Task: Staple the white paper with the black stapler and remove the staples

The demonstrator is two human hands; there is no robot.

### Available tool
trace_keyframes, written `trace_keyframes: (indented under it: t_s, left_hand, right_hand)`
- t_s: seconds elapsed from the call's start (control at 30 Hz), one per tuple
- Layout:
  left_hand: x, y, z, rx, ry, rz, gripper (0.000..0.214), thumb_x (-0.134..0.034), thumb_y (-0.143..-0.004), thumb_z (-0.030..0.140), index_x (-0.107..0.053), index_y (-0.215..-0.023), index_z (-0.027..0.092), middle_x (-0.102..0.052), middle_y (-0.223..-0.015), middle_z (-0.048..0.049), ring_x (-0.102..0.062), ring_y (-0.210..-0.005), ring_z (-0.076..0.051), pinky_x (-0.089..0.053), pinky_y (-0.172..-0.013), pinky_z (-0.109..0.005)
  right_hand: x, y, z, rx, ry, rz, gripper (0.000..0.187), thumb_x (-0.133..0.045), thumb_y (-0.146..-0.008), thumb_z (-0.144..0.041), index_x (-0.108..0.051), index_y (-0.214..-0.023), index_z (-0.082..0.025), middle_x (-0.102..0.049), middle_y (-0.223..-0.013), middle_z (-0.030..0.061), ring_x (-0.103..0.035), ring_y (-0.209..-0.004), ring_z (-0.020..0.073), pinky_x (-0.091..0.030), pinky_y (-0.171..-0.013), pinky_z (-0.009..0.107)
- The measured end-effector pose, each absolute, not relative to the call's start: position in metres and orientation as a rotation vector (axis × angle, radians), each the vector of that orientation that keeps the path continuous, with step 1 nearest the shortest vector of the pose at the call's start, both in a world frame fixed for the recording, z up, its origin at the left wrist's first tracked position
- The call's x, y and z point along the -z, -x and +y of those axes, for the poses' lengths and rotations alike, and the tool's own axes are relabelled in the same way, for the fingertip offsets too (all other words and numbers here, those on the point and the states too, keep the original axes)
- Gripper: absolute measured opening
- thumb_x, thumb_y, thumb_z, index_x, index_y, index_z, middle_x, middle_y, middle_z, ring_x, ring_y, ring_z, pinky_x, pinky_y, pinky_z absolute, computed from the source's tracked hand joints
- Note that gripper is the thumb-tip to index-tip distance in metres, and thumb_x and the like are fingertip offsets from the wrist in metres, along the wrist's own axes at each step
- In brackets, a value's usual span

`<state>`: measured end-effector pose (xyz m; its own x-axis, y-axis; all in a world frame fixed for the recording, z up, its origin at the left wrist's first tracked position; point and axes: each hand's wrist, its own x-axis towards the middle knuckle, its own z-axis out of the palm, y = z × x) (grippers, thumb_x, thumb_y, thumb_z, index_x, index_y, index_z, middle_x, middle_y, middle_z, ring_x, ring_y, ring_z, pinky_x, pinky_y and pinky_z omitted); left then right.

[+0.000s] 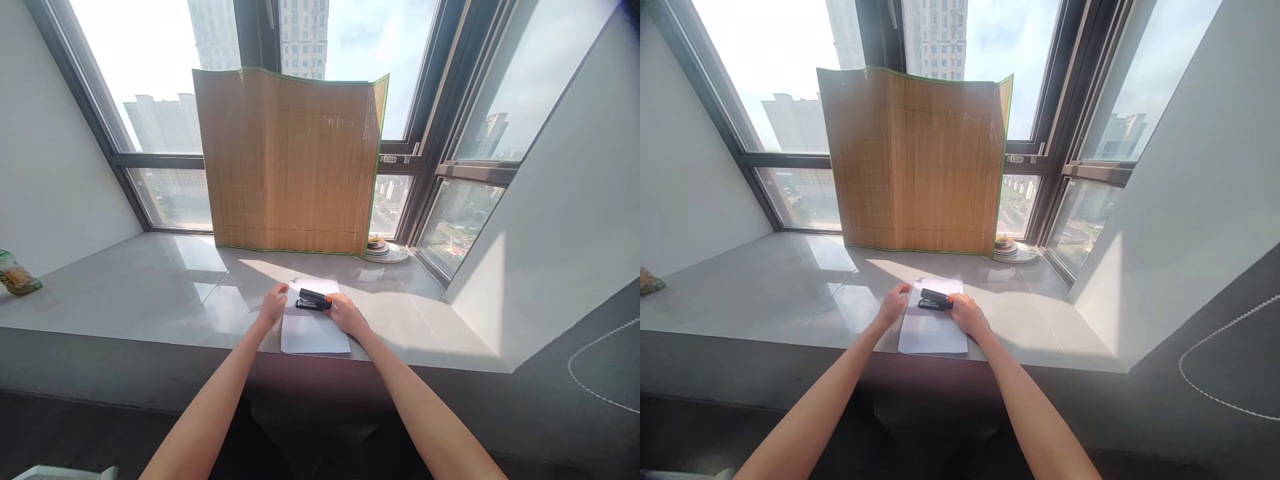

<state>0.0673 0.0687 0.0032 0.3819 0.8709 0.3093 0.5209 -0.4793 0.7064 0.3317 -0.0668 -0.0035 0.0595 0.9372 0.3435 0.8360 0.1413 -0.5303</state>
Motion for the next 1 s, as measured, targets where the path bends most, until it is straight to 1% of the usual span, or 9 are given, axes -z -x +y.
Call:
trace_keyframes:
  t_s: [0.07,0.2,0.3,0.43,0.6,0.7,0.87,0.93,1.0]
  left_hand:
    - [0.004,-0.091,0.058,-0.876,-2.149,1.174,0.048,-0.044,-0.084,0.002,-0.067,-0.122,0.019,-0.073,-0.127,-0.0104,-0.066,-0.123,-0.023,-0.052,-0.102,-0.035]
    - [0.017,-0.101,0.045,-0.797,-2.368,1.204,0.049,-0.043,-0.088,0.001,-0.064,-0.129,0.02,-0.068,-0.133,-0.0135,-0.063,-0.126,-0.025,-0.048,-0.107,-0.038]
    - [0.017,-0.096,0.043,-0.759,-2.463,1.194,0.042,-0.045,-0.091,0.004,-0.066,-0.122,0.021,-0.068,-0.13,-0.0121,-0.063,-0.124,-0.025,-0.046,-0.109,-0.039]
    - [0.016,-0.092,0.044,-0.765,-2.421,1.103,0.037,-0.048,-0.089,0.003,-0.069,-0.113,0.022,-0.072,-0.123,-0.0097,-0.067,-0.118,-0.024,-0.051,-0.103,-0.037]
    - [0.02,-0.09,0.048,-0.801,-2.338,1.092,0.037,-0.054,-0.089,0.006,-0.071,-0.118,0.021,-0.074,-0.124,-0.0095,-0.069,-0.115,-0.024,-0.053,-0.1,-0.036]
    - [0.021,-0.09,0.051,-0.755,-2.346,1.1,0.033,-0.058,-0.092,0.014,-0.073,-0.121,0.023,-0.076,-0.12,-0.0086,-0.071,-0.112,-0.025,-0.054,-0.101,-0.038]
    - [0.022,-0.088,0.053,-0.741,-2.368,1.103,0.032,-0.059,-0.096,0.024,-0.073,-0.125,0.023,-0.077,-0.127,-0.0092,-0.069,-0.116,-0.029,-0.054,-0.1,-0.041]
    - [0.023,-0.087,0.055,-0.743,-2.382,1.091,0.032,-0.058,-0.096,0.023,-0.074,-0.125,0.022,-0.077,-0.128,-0.0094,-0.069,-0.117,-0.029,-0.053,-0.1,-0.04]
    - [0.025,-0.086,0.058,-0.743,-2.378,1.071,0.033,-0.058,-0.096,0.024,-0.074,-0.125,0.023,-0.078,-0.127,-0.0093,-0.07,-0.115,-0.029,-0.053,-0.1,-0.04]
  right_hand:
    - [0.003,-0.332,-0.067,-0.204,1.726,-1.784,0.032,-0.067,-0.095,-0.023,-0.068,-0.127,-0.028,-0.073,-0.12,0.0048,-0.062,-0.116,0.0234,-0.045,-0.1,0.035]
    - [0.003,-0.333,-0.066,-0.223,1.729,-1.773,0.028,-0.062,-0.095,-0.022,-0.069,-0.122,-0.027,-0.072,-0.12,0.0048,-0.062,-0.115,0.0236,-0.046,-0.1,0.036]
    - [0.004,-0.339,-0.066,-0.26,1.666,-1.737,0.027,-0.059,-0.091,-0.019,-0.07,-0.116,-0.025,-0.072,-0.119,0.0055,-0.062,-0.115,0.0237,-0.047,-0.101,0.035]
    - [0.006,-0.349,-0.067,-0.345,1.589,-1.616,0.033,-0.059,-0.082,-0.015,-0.071,-0.112,-0.024,-0.074,-0.116,0.0056,-0.065,-0.113,0.0239,-0.049,-0.101,0.035]
    - [0.006,-0.352,-0.067,-0.47,1.6,-1.488,0.044,-0.058,-0.081,-0.016,-0.073,-0.122,-0.025,-0.074,-0.127,0.0068,-0.068,-0.115,0.0253,-0.052,-0.103,0.039]
    - [0.006,-0.35,-0.067,-0.441,1.67,-1.448,0.05,-0.055,-0.082,-0.016,-0.073,-0.128,-0.026,-0.074,-0.129,0.0071,-0.07,-0.112,0.0251,-0.054,-0.101,0.04]
    - [0.007,-0.35,-0.067,-0.381,1.706,-1.376,0.053,-0.054,-0.083,-0.013,-0.074,-0.131,-0.025,-0.074,-0.127,0.0101,-0.07,-0.114,0.0256,-0.056,-0.102,0.04]
    - [0.007,-0.35,-0.068,-0.399,1.656,-1.355,0.055,-0.057,-0.083,-0.017,-0.072,-0.135,-0.025,-0.072,-0.134,0.0103,-0.07,-0.117,0.0258,-0.057,-0.101,0.039]
    - [0.006,-0.35,-0.068,-0.329,1.649,-1.352,0.051,-0.059,-0.084,-0.023,-0.074,-0.133,-0.025,-0.074,-0.134,0.0084,-0.072,-0.112,0.0247,-0.059,-0.097,0.037]
